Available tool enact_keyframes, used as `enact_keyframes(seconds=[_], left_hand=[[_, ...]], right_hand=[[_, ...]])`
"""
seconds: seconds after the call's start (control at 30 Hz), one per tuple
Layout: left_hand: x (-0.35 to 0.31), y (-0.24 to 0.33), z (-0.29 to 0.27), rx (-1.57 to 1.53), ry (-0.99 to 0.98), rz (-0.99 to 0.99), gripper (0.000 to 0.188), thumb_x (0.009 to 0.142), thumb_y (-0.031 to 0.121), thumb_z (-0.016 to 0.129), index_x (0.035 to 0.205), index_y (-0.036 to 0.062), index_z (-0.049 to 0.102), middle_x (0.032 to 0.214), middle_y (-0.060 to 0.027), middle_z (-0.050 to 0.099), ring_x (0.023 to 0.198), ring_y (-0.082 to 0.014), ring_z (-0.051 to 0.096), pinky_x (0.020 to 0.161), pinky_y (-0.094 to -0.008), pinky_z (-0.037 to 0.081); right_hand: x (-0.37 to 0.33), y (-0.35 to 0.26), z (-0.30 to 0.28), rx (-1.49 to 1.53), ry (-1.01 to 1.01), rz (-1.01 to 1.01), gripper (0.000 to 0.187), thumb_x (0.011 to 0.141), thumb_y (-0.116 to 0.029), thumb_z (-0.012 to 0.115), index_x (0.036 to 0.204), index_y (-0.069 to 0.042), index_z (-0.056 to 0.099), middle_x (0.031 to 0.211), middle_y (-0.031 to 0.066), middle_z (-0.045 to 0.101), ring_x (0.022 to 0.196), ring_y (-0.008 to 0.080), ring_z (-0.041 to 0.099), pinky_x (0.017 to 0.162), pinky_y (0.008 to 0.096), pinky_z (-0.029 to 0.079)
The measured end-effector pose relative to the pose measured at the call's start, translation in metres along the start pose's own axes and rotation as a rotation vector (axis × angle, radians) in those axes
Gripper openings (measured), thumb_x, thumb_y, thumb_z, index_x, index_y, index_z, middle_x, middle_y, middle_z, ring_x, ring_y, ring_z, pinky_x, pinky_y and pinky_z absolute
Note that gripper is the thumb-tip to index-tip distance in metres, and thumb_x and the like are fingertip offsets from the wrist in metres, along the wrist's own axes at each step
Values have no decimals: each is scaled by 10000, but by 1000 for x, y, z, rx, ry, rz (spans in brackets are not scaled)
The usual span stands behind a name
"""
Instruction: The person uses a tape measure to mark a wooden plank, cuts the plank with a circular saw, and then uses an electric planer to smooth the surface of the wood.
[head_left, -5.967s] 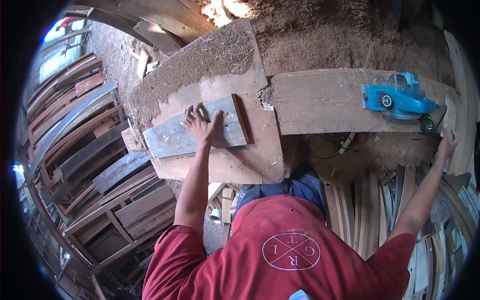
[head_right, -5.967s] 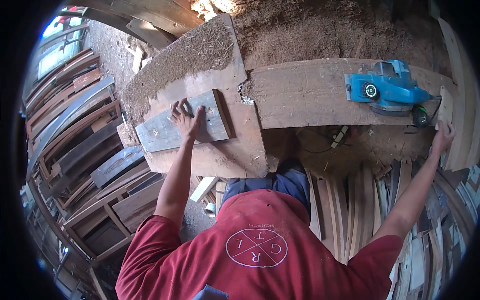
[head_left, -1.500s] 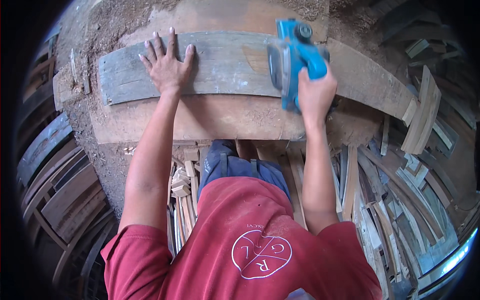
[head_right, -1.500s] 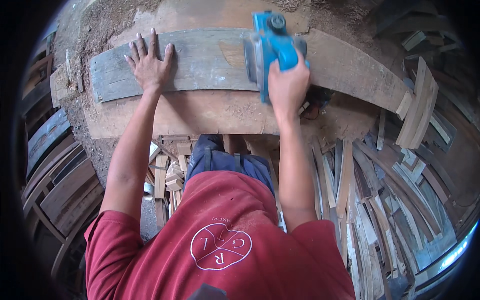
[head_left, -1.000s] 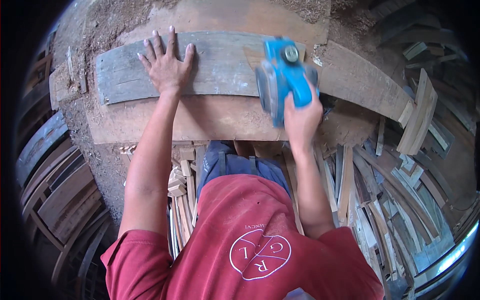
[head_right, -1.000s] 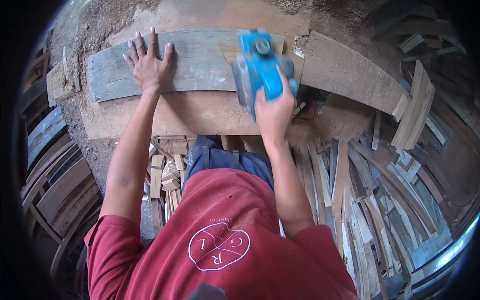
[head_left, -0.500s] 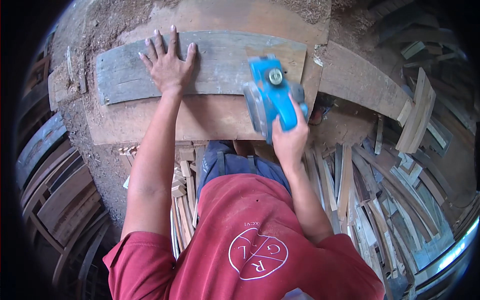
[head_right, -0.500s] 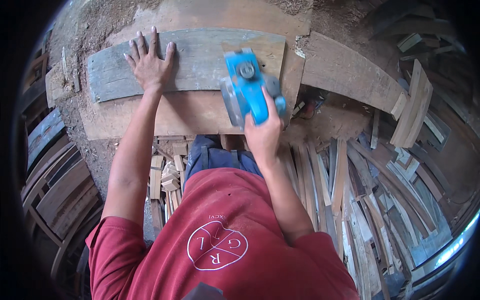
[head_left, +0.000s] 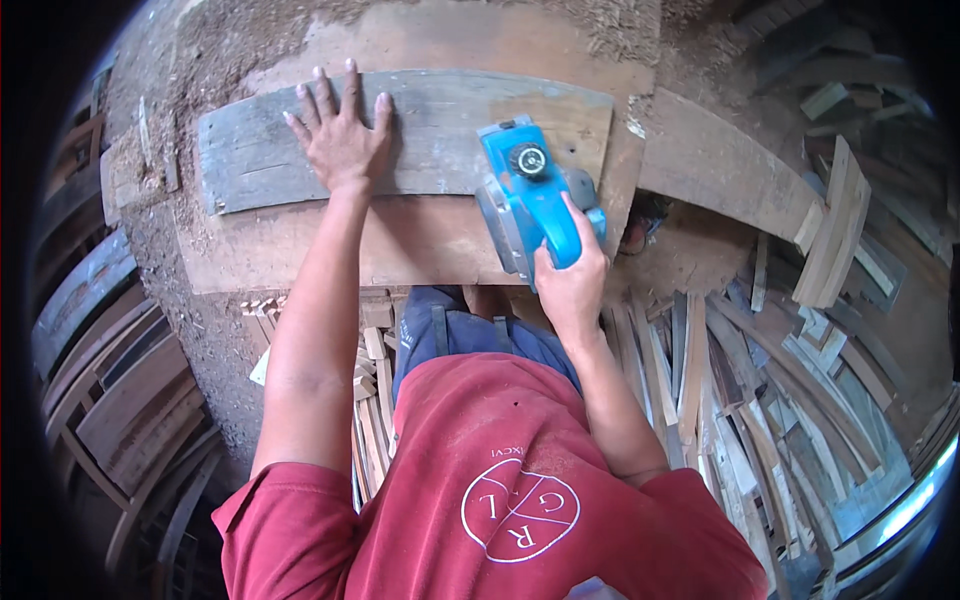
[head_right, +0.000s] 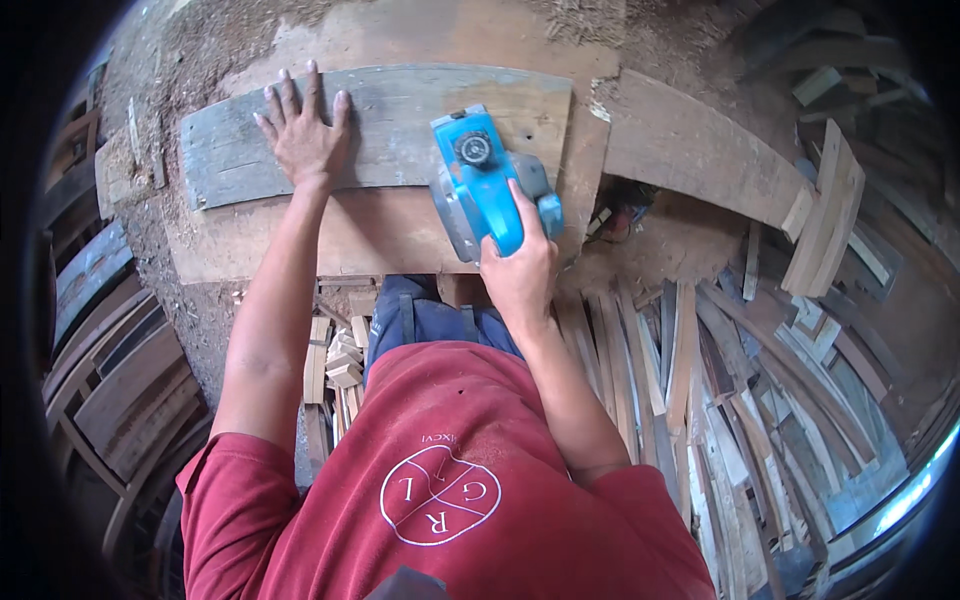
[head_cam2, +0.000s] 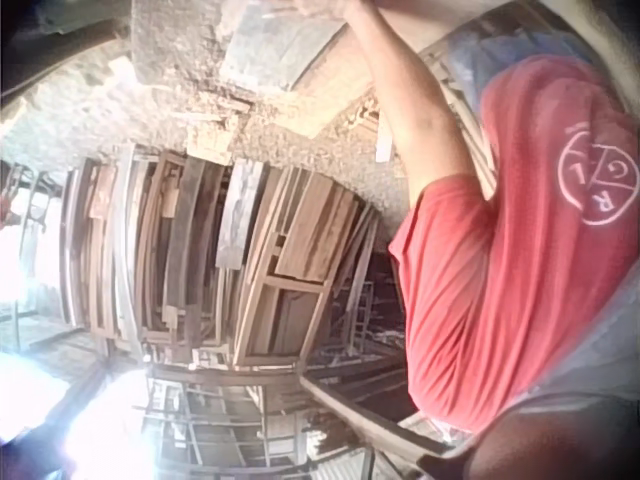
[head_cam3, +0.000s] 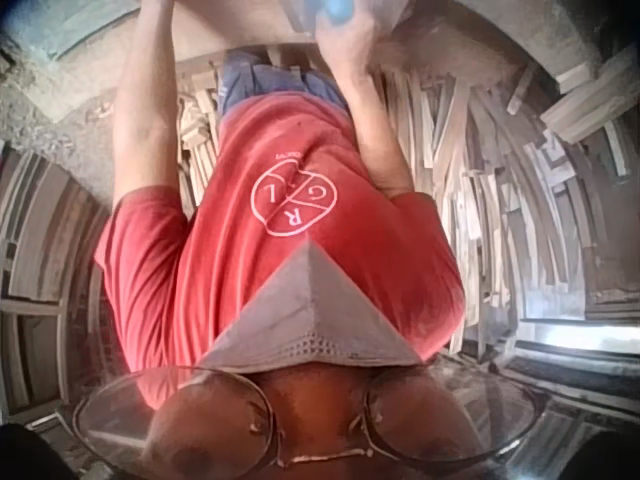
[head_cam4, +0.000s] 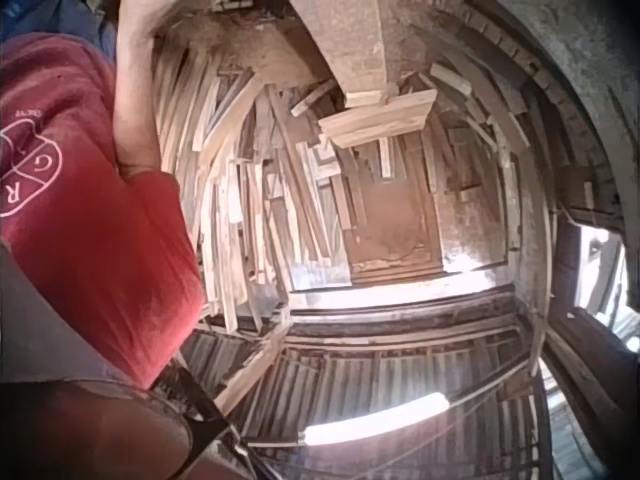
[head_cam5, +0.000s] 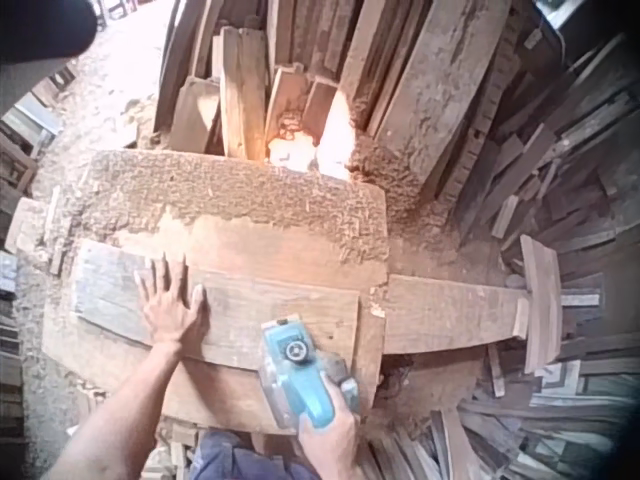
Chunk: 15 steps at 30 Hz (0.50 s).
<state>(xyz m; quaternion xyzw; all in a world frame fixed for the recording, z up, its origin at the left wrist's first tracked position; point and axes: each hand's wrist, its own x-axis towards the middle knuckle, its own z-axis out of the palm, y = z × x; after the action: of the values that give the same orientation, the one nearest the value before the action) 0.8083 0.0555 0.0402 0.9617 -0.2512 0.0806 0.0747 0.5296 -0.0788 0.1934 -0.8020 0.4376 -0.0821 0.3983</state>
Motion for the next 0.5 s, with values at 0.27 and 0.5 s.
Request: enact_keyframes(seconds=[0.27, 0.5], left_hand=[[3, -1, 2, -50, -3, 3, 716, 1037, 596, 418, 1679, 292, 325, 1744, -112, 293, 1616, -385, 217, 1304, -605, 79], [-3, -10, 2, -58, -8, -22, 742, 1046, 506, 409, 1684, 146, 298, 1748, -98, 289, 1617, -371, 224, 1305, -602, 84]], right_hand=[[109, -68, 37, 66, 74, 2, 502, 827, -59, 678, 1328, -37, 691, 1059, 289, 744, 1022, 437, 738, 922, 469, 573], [25, -37, 24, 72, -23, 42, 601, 833, 5, 700, 1428, -40, 631, 1156, 305, 731, 1106, 400, 743, 950, 450, 574]])
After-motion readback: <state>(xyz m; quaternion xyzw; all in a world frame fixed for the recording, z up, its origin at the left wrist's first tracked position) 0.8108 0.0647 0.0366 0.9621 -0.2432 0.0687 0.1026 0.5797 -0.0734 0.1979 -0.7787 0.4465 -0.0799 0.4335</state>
